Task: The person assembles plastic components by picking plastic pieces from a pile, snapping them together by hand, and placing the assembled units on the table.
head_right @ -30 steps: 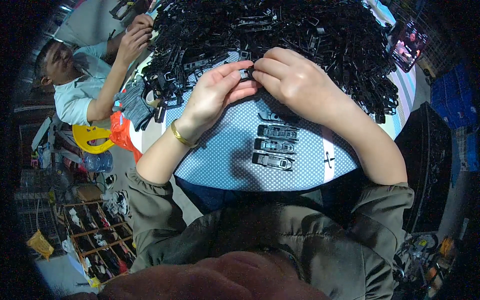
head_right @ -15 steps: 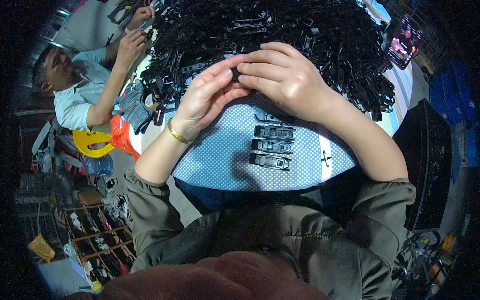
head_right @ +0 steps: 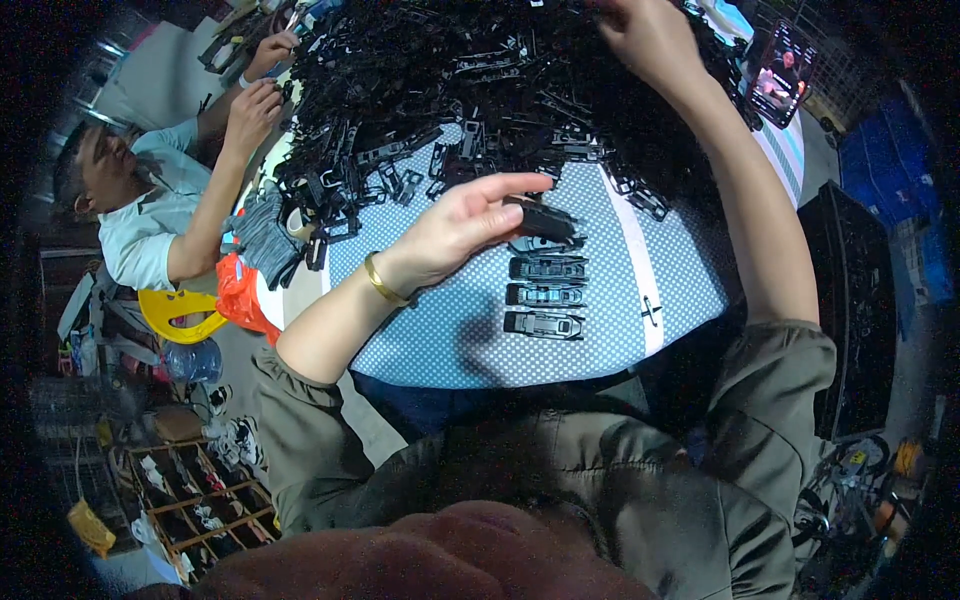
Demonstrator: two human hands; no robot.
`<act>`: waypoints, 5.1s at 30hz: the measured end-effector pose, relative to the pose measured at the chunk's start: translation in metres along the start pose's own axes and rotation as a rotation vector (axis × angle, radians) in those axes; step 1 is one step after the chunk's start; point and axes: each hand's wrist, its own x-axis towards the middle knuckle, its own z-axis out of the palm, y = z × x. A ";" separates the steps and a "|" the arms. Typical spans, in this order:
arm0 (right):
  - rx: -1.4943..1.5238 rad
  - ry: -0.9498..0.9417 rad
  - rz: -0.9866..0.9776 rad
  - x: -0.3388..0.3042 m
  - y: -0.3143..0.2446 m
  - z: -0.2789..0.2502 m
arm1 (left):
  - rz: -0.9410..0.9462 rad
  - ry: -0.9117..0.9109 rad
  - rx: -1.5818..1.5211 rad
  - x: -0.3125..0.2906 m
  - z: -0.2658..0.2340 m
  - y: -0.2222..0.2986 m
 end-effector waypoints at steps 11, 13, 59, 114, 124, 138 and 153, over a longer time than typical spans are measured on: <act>-0.126 0.030 -0.448 0.042 0.032 0.062 | -0.027 -0.035 -0.011 0.003 -0.002 -0.005; -0.165 0.033 -0.453 0.043 0.019 0.056 | -0.018 -0.007 -0.017 0.002 -0.001 -0.003; 0.708 -0.413 -0.072 -0.060 -0.077 0.004 | 0.265 0.378 -0.081 -0.012 -0.008 0.017; -0.014 -0.493 -0.198 -0.069 -0.055 0.011 | 0.171 0.643 0.654 0.014 -0.034 0.036; 0.543 -0.130 -0.168 -0.054 -0.056 0.004 | 0.147 0.485 0.153 -0.002 -0.007 0.019; 0.439 -0.125 -0.344 -0.064 -0.078 0.004 | 0.171 0.521 0.106 -0.003 0.000 0.013; 0.390 -0.039 -0.395 -0.071 -0.086 0.011 | 0.206 0.343 -0.286 -0.006 -0.002 0.013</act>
